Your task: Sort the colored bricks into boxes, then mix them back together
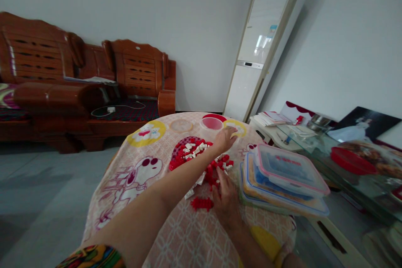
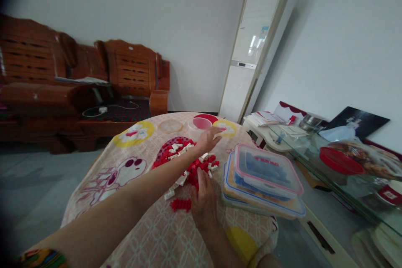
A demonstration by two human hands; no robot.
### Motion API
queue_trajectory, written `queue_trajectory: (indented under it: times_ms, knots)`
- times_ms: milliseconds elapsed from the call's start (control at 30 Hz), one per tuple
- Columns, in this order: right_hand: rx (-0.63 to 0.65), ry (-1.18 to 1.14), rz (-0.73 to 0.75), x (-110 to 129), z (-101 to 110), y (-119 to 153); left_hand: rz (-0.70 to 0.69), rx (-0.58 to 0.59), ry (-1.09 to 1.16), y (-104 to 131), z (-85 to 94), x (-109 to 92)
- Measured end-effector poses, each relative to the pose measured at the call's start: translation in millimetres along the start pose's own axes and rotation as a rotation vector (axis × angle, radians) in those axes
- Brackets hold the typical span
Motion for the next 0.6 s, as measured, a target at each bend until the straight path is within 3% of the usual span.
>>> queue_trajectory:
  times_ms: [133,233,367,600]
  knots:
    - [-0.026,0.011,0.01,-3.5,-3.4,4.2,0.006,0.241,0.258,14.7,-7.4,-62.8]
    - [-0.04,0.043,0.004,-8.9,-6.3,6.8,0.05,0.385,0.302,24.3,-17.8,-87.4]
    - [-0.026,0.066,0.0,-17.0,-9.8,7.5,0.236,0.443,0.361,25.7,-30.5,-80.2]
    - [-0.095,0.105,0.048,-22.7,-6.2,8.8,0.572,0.455,0.808,34.0,-40.0,-63.5]
Point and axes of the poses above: each hand's wrist, its own y-axis away from the middle knuckle, its own z-axis out of the back of the hand, x = y × z, the point moved 8 cm from there along -y, towards the middle knuckle, and after that the axes turned 6 degrees about z, right-handed, at the moved point
